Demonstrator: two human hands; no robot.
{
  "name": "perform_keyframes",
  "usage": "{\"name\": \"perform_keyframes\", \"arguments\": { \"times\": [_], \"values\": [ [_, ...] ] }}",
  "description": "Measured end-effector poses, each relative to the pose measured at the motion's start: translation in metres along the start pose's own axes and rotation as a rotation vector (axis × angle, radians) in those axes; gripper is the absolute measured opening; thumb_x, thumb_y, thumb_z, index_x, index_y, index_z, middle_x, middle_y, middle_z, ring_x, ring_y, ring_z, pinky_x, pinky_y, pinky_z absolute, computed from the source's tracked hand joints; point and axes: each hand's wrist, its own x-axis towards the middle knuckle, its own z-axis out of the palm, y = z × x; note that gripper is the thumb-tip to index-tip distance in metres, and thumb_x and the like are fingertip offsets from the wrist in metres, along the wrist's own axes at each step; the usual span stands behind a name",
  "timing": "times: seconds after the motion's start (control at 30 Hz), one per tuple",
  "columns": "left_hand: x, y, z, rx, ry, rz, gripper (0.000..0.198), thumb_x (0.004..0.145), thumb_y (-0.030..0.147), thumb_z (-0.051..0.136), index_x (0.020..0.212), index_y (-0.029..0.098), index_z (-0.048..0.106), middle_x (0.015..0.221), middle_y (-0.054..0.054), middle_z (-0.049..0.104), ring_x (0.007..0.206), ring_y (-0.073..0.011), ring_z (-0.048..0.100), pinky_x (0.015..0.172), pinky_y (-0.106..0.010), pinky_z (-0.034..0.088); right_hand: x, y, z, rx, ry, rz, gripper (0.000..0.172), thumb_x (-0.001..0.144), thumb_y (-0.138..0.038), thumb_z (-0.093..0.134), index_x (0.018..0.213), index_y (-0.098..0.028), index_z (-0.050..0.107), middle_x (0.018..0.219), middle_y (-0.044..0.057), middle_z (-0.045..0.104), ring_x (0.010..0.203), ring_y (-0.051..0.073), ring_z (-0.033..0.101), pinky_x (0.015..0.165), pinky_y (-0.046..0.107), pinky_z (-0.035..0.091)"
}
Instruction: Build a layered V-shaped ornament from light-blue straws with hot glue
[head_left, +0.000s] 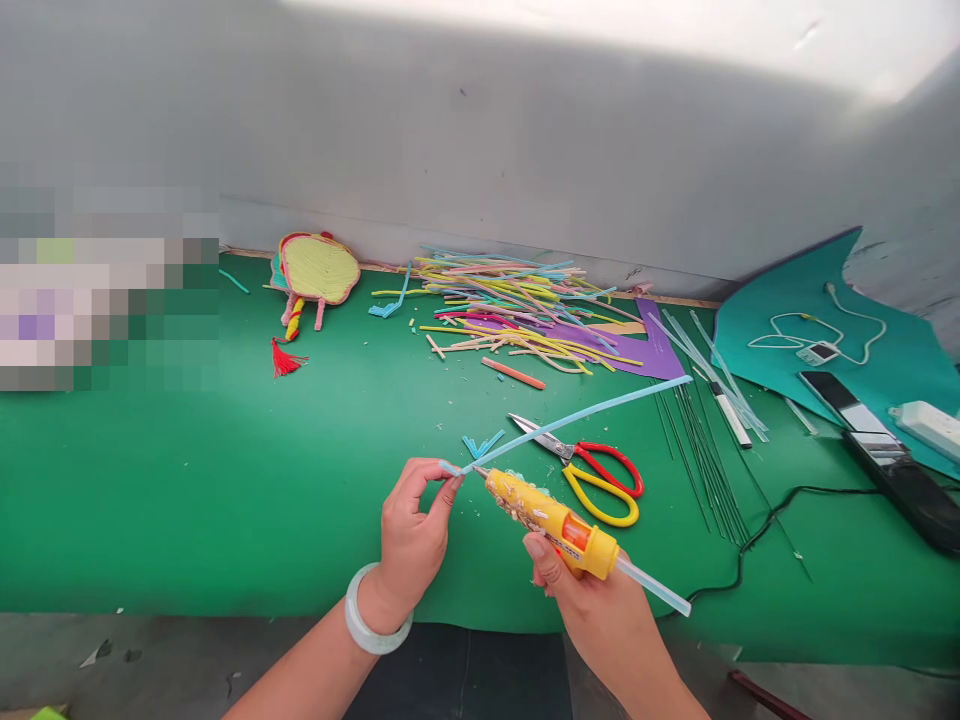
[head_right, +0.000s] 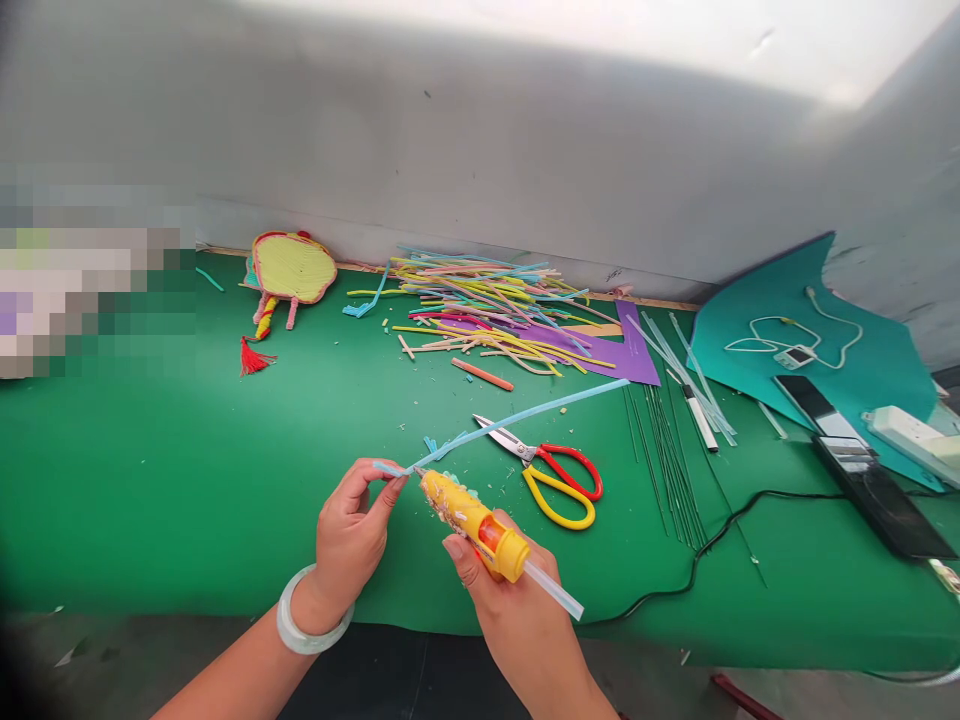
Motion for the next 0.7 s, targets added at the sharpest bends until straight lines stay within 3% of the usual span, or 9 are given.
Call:
{"name": "perform_keyframes", "arguments": {
  "times": [0.7],
  "values": [
    [0.0003,0.0005,0.0000,0.013,0.002,0.019,0.005,0.090,0.023,0.062,0.085,0.022,0.063,0.084,-0.001,0.065,0.079,-0.0151,0.062,0.073,-0.028,0.050,-0.0001,0.0014,-0.0043,0.008,0.063,-0.004,0.053,0.074,-0.074,0.057,0.059,-0.023,0.056,0.050,0.000,0.055,0.048,0.015,0.053,0.047,0.024,0.050]
  ]
}}
